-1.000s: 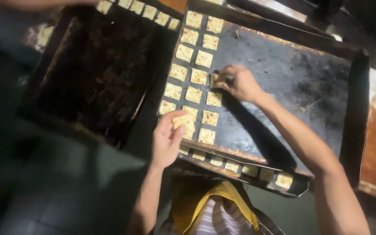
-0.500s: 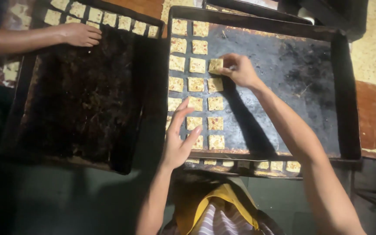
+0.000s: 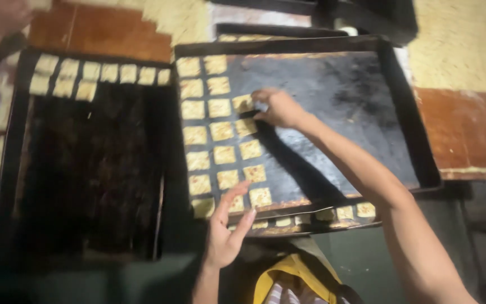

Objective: The person picks up small cut dough pieces from the floured wooden table and places them one at a time in spaced grids onto dark baking trays. They work across several trays, repositioning pieces and moving filled trays aside while continuing to fill empty trays from the remaining dough sheet.

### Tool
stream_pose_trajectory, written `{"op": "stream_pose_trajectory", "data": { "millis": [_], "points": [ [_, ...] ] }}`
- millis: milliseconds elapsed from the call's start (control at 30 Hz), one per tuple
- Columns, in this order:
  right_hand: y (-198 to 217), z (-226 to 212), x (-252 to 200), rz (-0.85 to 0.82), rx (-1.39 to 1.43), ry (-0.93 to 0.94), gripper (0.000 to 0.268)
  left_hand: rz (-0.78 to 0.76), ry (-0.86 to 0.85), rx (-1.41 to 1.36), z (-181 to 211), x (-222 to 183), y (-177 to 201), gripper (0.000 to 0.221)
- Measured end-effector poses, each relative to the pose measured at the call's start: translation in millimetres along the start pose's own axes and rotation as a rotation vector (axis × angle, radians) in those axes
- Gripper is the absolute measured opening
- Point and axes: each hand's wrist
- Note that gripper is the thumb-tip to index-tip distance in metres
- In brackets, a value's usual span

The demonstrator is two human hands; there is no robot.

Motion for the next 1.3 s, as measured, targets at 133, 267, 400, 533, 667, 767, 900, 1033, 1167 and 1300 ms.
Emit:
{"op": "stream_pose_trajectory", "data": {
  "millis": [133, 267, 400, 533, 667, 767, 900, 1033, 1167, 1300],
  "points": [
    [70.6, -55.8, -79.9, -0.044, 0.173, -0.142, 0.048, -0.221, 0.12, -0.069, -22.8, 7.7, -52.7, 0.042],
    [118.2, -51.8, -219.0, 0.257, 0.093, 0.035, 0.04, -0.433, 0.153, -0.066, -37.0, 17.2, -130.3, 0.04],
    [150.2, -53.9, -380.6, 0.519, 0.228, -0.365, 0.034, -0.652, 0.28, 0.002, -51.2, 19.3, -232.4, 0.036],
    [119.0, -26.1, -554.5, 0.797, 0.326, -0.805, 0.027, -0.858, 0.315, 0.004, -102.5, 11.6, -344.4, 0.034],
    [47.6, -21.7, -682.9, 0.899, 0.558, -1.109, 0.026, -1.045, 0.417, -0.038, -154.2, 2.3, -447.7, 0.033],
    [23.0, -29.2, -730.3, 0.982, 0.699, -1.267, 0.03, -1.137, 0.508, 0.035, -186.7, -4.3, -508.8, 0.032],
    [21.4, -11.5, -763.4, 1.076, 0.812, -1.243, 0.032, -1.182, 0.586, 0.056, -221.6, 3.7, -575.6, 0.032],
    [42.2, 31.9, -777.3, 1.096, 0.794, -1.244, 0.032, -1.174, 0.636, 0.074, -236.7, 34.0, -637.2, 0.034],
    [86.9, 97.4, -796.7, 1.06, 0.724, -1.248, 0.032, -1.138, 0.62, 0.068, -278.8, 76.5, -698.0, 0.033],
    [114.8, 170.0, -832.4, 1.008, 0.733, -1.332, 0.03, -1.105, 0.609, 0.012, -307.3, 123.9, -762.7, 0.033]
  ]
}}
Point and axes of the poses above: each hand's wrist, its own x-axis towards the middle knuckle, its own y-axis out of the back of the hand, z = x × y, and after that the axes turned 2 degrees about y, right-handed
